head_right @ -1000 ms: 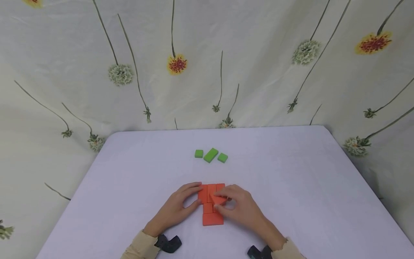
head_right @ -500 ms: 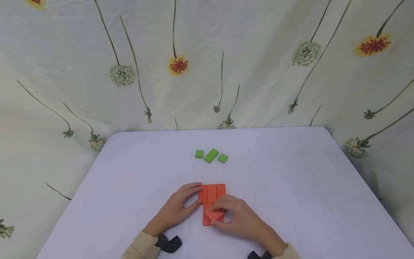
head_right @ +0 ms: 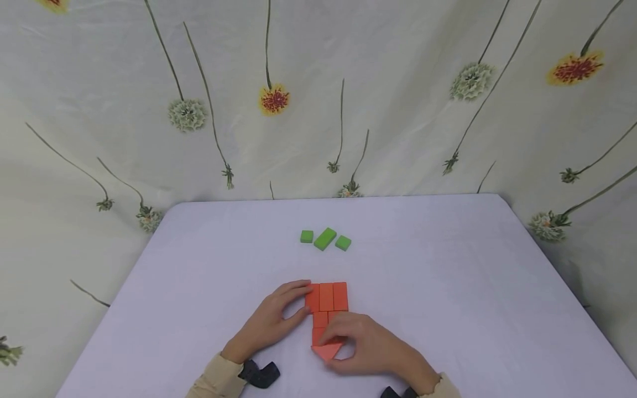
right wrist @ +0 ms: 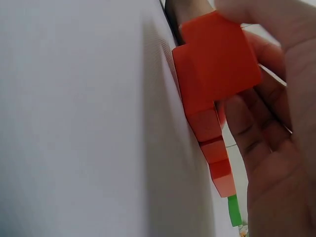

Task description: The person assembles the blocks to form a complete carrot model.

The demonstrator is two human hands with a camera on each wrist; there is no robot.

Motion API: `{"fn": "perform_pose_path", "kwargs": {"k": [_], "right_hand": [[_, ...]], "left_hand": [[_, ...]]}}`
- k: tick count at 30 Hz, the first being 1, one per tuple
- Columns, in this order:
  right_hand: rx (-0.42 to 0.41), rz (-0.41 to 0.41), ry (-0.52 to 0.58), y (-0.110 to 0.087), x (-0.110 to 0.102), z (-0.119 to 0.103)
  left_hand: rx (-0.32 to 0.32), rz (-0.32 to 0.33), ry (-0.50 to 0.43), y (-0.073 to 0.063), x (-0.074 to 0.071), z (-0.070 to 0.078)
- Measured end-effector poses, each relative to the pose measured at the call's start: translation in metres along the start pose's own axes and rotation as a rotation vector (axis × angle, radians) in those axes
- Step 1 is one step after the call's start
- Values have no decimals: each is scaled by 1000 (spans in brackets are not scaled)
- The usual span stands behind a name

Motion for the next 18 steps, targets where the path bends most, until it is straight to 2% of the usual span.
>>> {"fn": "perform_pose_path", "kwargs": {"k": [6, 18], "right_hand": [[62, -28, -31, -3, 1, 3], [41, -34, -56, -3, 0, 5]], "left_hand": [[-5, -7, -5, 0, 0, 1], [-9, -6, -4, 0, -2, 2]]}}
Point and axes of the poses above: each hand's wrist, its own y-axis towards the middle knuckle, its own x-axis out of the palm, z = x × y, the point moved 4 cm from there along y, towards the middle knuckle, and after that the axes turned 3 degrees about -x, right-handed, at the moved point
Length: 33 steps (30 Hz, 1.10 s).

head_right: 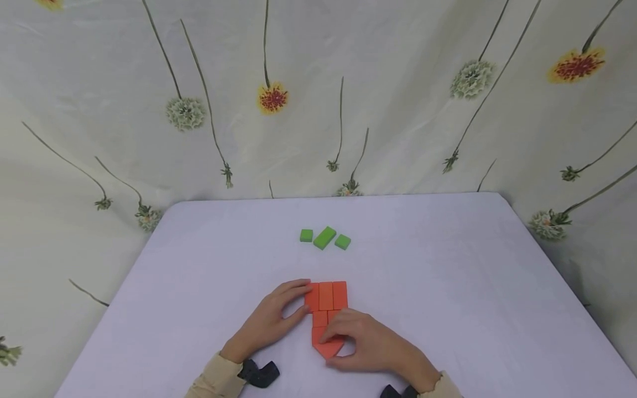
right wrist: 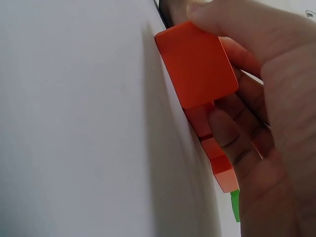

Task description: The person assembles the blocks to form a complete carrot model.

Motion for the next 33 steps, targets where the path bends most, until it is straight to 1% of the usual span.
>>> {"fn": "perform_pose_path", "kwargs": {"k": [5, 11, 18, 23, 27, 33], "right_hand": [[0, -1, 2, 1, -2, 0], [66, 1, 25, 1, -4, 3], [47, 44, 17, 6, -13, 3], [96, 72, 12, 11, -21, 9], [145, 105, -27, 18, -29, 16], [208, 177, -88, 28, -37, 28]], "left_hand": [[3, 4, 1, 0, -1, 0], [3, 5, 8, 0, -1, 0], [-11, -7, 9, -1, -1, 1], [-14, -9, 11, -1, -1, 1], [-9, -5, 10, -1, -1, 1], [-10, -9, 0, -1, 0, 1]]}}
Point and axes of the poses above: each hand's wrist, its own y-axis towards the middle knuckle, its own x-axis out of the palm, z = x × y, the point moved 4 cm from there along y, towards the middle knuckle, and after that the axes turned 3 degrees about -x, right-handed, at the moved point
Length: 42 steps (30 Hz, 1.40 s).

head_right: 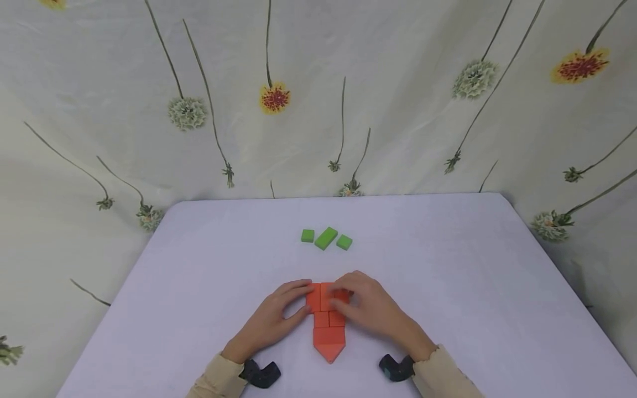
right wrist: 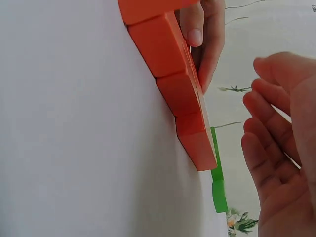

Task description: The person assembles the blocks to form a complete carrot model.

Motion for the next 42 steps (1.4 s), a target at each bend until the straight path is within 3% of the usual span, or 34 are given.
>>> {"fn": "perform_pose_path", "kwargs": {"k": [6, 13, 19, 32, 39, 42], "right_hand": [[34, 42, -38, 12, 0, 9], [153, 66, -95, 26, 1, 21], [201, 71, -102, 39, 1, 31], [242, -96, -94, 64, 7, 54], [198, -142, -114, 71, 8, 58], [216, -153, -157, 71, 9, 60]], "left_hand": [[-7, -8, 1, 0, 0, 0], [-3, -1, 8, 0, 0, 1], [-11, 0, 18, 1, 0, 0], [11, 1, 3, 3, 0, 1], [7, 5, 0, 2, 1, -1], [1, 6, 1, 1, 2, -2]]}}
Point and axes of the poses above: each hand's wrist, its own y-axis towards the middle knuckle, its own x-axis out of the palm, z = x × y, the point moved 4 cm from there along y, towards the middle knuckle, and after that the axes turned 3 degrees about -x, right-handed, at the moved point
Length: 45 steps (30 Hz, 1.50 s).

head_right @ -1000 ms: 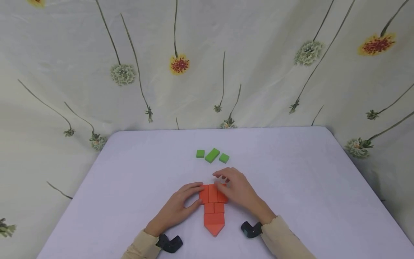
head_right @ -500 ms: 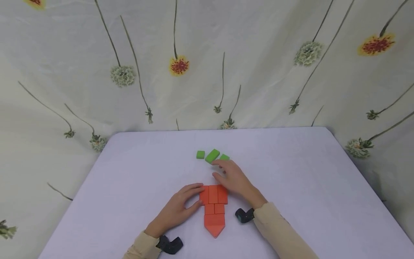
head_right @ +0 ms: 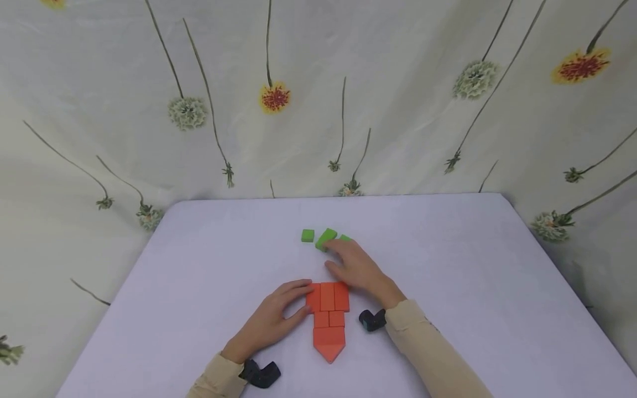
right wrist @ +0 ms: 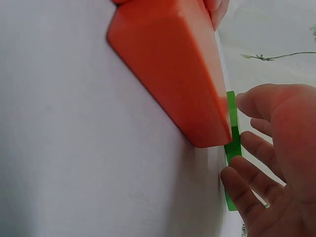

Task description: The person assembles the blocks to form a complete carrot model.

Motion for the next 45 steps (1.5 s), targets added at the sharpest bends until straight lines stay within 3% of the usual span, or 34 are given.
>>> {"fn": "perform_pose_path", "kwargs": {"k": [8, 16, 27, 33, 38, 45], "right_hand": [[5, 50, -73, -1, -1, -2], [168, 112, -54, -3, -5, 1], [285, 138, 7, -17, -5, 13], [275, 228, 107, -29, -3, 21], [190, 295, 194, -37, 2, 28], [97, 225, 226, -42, 5, 24]], "left_hand": [[-22, -3, 3, -1, 0, 1], [-30, -13, 8, -1, -1, 2], [-35, -16, 11, -1, 1, 4], [-25, -17, 13, -2, 1, 4], [-15, -13, 19, -1, 1, 3], [-11, -12, 5, 0, 0, 2]]}}
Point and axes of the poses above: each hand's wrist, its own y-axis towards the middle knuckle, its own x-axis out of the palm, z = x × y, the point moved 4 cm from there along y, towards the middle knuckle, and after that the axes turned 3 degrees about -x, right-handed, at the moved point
